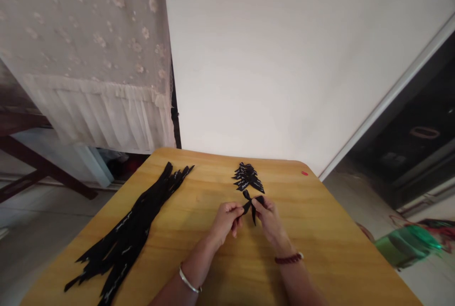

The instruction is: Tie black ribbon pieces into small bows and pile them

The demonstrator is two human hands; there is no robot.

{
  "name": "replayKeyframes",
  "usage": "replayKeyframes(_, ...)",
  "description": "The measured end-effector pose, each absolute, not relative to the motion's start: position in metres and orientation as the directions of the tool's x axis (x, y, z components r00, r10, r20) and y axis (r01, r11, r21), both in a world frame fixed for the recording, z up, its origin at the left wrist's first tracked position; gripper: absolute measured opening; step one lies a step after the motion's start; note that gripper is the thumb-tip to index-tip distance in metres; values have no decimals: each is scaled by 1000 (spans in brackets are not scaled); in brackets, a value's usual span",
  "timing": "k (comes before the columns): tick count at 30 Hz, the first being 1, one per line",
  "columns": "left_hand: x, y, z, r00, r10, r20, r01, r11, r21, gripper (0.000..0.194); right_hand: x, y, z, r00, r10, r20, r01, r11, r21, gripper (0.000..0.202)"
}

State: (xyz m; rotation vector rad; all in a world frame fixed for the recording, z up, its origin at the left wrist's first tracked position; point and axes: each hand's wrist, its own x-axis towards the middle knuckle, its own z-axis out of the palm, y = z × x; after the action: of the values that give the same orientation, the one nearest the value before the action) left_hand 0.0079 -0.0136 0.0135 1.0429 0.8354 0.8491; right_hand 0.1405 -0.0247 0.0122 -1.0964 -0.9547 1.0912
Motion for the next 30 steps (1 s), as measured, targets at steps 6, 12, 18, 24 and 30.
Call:
replayKeyframes(6,4,-8,16,106,983,-152,-216,172,961,33,139,-27,18,209,971,118,-77,137,-988,23)
replayKeyframes(12,2,-6,17,80,988,-135,-250,151,956,35,130,-29,19,155,979,131,105,115,-988,27)
replayKeyframes(18,7,-10,21,108,976,-190,-227,211,951,26,127,-28,13,108,982,158,180,137,-974,26)
replayKeyframes(24,2,-6,18,44,986,-162,-316,168,934,28,131,-27,12,141,976,168,160,145,-976,26)
replayKeyframes(30,-5,-3,22,33,988,-150,-405,150,902,27,138,-25,9,317,922,221,177,172,-969,24)
